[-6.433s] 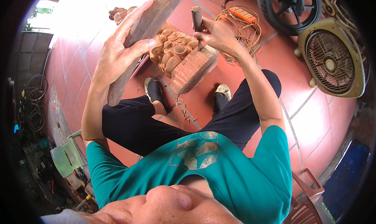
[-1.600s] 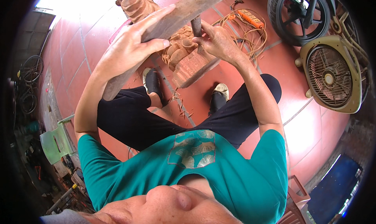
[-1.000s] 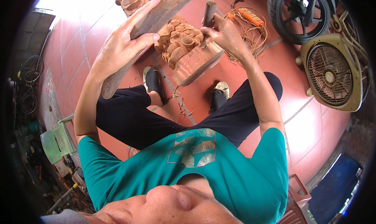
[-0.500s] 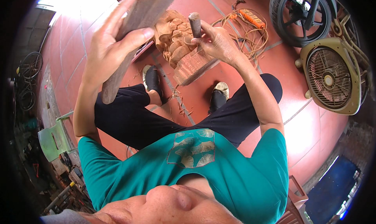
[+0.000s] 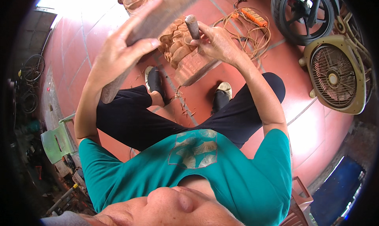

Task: The person carves a wooden sculpture using a chisel and a wooden mallet. They repeatedly position the chisel and strike it to shape the wood, with wood shavings accumulating on the floor.

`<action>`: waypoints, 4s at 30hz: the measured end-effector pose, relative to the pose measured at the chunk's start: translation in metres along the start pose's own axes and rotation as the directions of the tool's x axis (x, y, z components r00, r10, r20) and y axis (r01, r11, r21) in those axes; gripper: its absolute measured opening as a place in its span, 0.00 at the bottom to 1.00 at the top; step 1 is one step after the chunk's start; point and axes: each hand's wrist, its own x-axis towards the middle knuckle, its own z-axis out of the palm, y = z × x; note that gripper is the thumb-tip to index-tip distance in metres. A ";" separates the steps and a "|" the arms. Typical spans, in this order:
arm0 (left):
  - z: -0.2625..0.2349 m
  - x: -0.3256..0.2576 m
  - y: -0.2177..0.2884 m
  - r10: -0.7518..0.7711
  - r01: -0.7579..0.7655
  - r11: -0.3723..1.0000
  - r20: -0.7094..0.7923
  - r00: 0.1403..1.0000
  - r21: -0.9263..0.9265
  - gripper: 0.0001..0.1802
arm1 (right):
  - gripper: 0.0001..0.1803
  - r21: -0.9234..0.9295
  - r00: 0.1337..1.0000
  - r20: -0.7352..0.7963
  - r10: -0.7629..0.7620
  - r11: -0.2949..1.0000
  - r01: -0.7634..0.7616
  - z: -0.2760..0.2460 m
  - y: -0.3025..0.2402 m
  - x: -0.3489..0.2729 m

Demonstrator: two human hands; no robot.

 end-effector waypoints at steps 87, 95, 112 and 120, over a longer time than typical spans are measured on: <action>0.003 -0.018 0.013 -0.167 0.185 0.979 0.195 0.966 -0.079 0.44 | 0.12 -0.050 0.984 0.139 0.115 0.993 -0.109 0.001 -0.001 -0.004; 0.006 -0.014 0.015 -0.103 0.103 0.993 -0.001 0.995 -0.055 0.43 | 0.14 0.045 0.978 0.150 0.148 0.987 -0.156 0.001 -0.002 -0.004; -0.004 -0.019 -0.015 -0.230 0.239 0.968 0.110 0.967 -0.072 0.41 | 0.16 0.053 0.992 -0.046 0.120 0.992 -0.117 0.005 0.012 -0.005; 0.000 -0.025 -0.023 -0.259 0.260 0.964 -0.028 0.966 0.047 0.42 | 0.13 0.002 0.979 0.145 0.143 0.990 -0.144 0.002 -0.009 -0.001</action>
